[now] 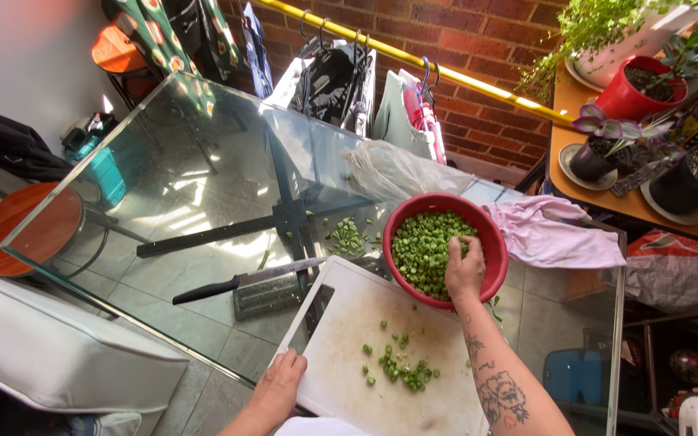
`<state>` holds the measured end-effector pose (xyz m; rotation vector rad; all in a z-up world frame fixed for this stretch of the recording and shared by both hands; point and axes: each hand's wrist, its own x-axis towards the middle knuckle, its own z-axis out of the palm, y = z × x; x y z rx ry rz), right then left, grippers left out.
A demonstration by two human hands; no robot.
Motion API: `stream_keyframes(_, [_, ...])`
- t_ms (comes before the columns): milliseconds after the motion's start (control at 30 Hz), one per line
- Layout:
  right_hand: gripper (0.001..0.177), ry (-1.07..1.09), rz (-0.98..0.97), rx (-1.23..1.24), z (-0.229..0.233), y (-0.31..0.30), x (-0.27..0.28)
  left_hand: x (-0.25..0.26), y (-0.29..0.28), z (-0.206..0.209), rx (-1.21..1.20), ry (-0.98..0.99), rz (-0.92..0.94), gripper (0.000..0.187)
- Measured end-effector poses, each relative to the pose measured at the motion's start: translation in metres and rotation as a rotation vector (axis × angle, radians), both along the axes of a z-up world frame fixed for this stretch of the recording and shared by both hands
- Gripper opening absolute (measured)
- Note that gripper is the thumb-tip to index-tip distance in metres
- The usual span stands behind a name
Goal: The person chops green beans on a white cutting board using a knife and transfers the chopped pieces into a red bowl. The person then carries the bowl of chopped beans into the kitchen.
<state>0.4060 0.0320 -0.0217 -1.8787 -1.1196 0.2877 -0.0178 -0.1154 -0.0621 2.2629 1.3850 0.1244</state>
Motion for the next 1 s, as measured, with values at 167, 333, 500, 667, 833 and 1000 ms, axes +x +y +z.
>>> stream_keyframes(167, [0.045,-0.008,0.156,-0.207,-0.027,0.008,0.004,0.009,0.006,-0.016,0.016,0.030,0.061,0.021])
stream_keyframes(333, [0.046,-0.094,0.262,-0.185,-0.028,0.010,0.009,0.028,0.028,0.014,-0.024,-0.115,0.126,0.019])
stream_keyframes(500, [0.040,0.188,0.218,-0.279,0.007,0.006,0.015,0.113,0.114,0.073,-0.024,-0.483,0.086,0.015])
stream_keyframes(667, [0.029,-0.048,0.118,-0.084,0.034,-0.006,0.009,0.223,0.184,0.111,0.021,-0.719,0.034,0.023])
stream_keyframes(833, [0.019,-0.384,0.137,0.054,0.055,-0.048,0.003,0.220,0.187,0.103,-0.021,-0.681,0.008,0.031])
stream_keyframes(1000, [0.081,-0.483,0.721,0.016,0.039,-0.152,-0.030,0.116,0.116,0.062,0.086,-0.313,-0.122,0.071])
